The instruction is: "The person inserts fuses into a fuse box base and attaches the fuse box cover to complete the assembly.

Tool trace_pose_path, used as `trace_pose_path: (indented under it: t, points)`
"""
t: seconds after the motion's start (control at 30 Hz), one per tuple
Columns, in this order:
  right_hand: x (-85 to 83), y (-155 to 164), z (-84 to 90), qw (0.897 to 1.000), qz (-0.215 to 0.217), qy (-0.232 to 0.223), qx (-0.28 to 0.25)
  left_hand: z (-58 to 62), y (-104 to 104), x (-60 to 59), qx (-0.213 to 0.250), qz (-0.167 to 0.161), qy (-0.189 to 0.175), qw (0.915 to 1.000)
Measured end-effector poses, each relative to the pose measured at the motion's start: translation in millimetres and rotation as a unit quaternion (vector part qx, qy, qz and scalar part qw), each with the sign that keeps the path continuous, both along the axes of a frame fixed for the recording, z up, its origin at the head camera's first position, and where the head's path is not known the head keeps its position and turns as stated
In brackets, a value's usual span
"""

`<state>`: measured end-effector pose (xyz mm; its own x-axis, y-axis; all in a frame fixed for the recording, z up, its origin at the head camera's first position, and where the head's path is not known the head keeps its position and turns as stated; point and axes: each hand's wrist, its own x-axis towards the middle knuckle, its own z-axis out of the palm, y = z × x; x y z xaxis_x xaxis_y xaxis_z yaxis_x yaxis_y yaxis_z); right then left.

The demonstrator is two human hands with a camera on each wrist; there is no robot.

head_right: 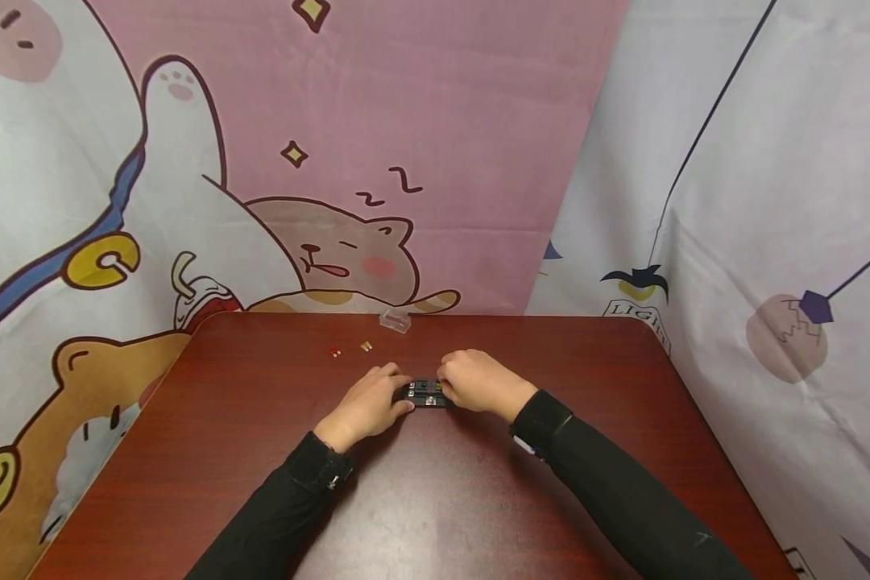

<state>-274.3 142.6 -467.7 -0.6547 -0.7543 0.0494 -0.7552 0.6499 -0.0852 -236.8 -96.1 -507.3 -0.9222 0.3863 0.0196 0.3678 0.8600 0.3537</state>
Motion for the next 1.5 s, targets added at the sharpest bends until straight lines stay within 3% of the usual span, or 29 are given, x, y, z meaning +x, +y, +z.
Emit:
trace_pose_path:
  t: [0.43, 0.8, 1.5]
  points:
    - [-3.0, -2, -5.1, 1.000, -0.007, 0.003, -0.001, 2.2, 1, -0.5, -0.001, 0.002, -0.003, 1.0000]
    - [-1.0, -5, -2.3, 0.999, -0.010, -0.022, -0.022, 1.2, 0, -1.4, -0.004, 0.001, 0.001, 1.0000]
    - [0.5, -18, 0.0, 0.999, -0.026, -0.038, 0.010, 1.9, 1, 2.5, 0.001, 0.002, 0.007, 1.0000]
